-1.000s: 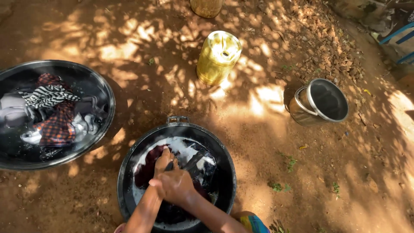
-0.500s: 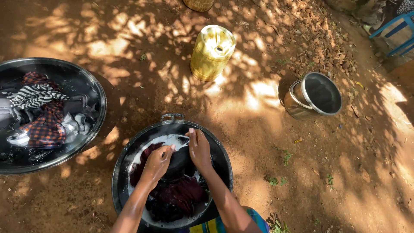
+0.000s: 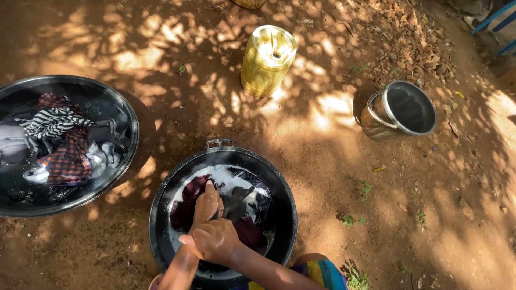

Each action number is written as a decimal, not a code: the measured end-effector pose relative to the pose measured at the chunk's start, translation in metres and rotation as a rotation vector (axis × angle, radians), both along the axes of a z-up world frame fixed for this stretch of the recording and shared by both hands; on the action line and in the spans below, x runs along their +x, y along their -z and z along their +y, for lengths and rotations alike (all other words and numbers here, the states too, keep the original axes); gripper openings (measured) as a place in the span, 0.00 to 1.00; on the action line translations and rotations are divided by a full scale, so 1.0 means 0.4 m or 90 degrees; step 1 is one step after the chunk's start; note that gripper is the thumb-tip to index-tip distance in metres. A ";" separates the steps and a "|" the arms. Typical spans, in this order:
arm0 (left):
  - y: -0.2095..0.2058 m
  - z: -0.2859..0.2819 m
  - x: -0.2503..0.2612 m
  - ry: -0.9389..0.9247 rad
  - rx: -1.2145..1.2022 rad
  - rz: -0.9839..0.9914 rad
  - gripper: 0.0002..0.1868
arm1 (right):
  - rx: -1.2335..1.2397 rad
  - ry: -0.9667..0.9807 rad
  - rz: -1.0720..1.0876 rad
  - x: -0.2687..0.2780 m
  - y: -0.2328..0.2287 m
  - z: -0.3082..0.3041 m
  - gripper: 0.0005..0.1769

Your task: Hand-washing various items of clothing in a basin with soapy water outdoors.

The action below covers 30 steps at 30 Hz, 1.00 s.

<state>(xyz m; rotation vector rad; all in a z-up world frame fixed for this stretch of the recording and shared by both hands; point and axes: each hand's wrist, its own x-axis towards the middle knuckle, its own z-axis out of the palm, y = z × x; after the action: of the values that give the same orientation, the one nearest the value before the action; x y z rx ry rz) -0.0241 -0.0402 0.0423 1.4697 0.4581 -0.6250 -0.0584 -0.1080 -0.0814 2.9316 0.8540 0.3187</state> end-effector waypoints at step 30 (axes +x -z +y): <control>0.268 0.108 0.124 0.280 0.476 -0.211 0.08 | 0.501 0.251 0.240 0.173 -0.115 -0.201 0.06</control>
<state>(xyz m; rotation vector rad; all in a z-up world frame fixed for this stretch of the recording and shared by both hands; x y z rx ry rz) 0.0253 0.0030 -0.0648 2.3802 0.0930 -0.5557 0.0109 -0.1883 -0.0355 3.8751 0.1372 0.0729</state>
